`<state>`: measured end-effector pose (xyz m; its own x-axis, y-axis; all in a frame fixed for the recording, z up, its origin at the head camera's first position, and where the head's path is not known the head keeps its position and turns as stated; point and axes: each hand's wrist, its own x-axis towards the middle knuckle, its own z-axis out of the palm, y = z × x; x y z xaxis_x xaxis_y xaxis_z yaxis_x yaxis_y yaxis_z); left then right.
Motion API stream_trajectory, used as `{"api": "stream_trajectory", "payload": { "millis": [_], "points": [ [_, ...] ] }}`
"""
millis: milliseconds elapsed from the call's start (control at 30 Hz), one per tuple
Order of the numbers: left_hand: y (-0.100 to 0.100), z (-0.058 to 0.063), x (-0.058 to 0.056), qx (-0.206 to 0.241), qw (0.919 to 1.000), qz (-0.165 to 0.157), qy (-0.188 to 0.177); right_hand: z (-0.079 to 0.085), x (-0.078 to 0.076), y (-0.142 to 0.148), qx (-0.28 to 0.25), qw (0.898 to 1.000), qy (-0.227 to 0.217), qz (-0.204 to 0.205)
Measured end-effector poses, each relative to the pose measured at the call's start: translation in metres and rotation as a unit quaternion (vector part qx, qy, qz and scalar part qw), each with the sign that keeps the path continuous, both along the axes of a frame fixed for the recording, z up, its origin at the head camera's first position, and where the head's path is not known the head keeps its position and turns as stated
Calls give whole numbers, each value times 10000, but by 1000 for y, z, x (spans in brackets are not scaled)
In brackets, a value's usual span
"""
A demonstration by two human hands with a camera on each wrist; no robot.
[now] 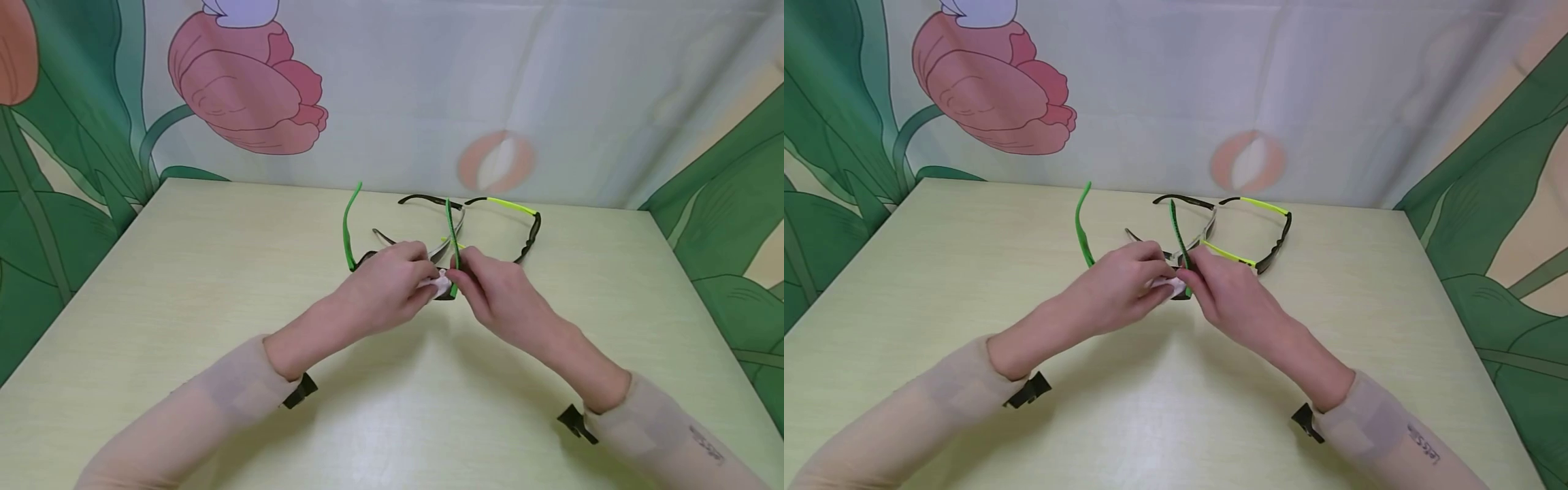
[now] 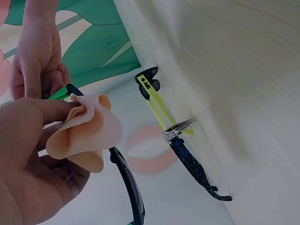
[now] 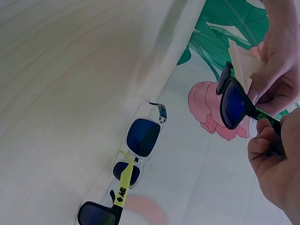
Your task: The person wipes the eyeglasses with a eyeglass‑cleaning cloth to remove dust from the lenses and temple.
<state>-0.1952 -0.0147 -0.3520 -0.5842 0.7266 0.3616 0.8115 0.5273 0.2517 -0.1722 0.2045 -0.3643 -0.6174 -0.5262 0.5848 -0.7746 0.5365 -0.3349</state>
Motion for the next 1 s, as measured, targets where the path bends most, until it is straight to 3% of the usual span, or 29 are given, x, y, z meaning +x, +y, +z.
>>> {"api": "stream_trajectory", "payload": {
  "millis": [333,700,1000],
  "points": [
    [1,3,-1,-170,9976,156,651,-1,0,-1,-3,9999,104,-26],
    [-5,8,0,-762,9926,762,560,-1,-1,1,-32,9998,183,48],
    [-7,8,-2,-895,9904,782,712,-1,-1,1,-22,9998,209,68]
  ]
}}
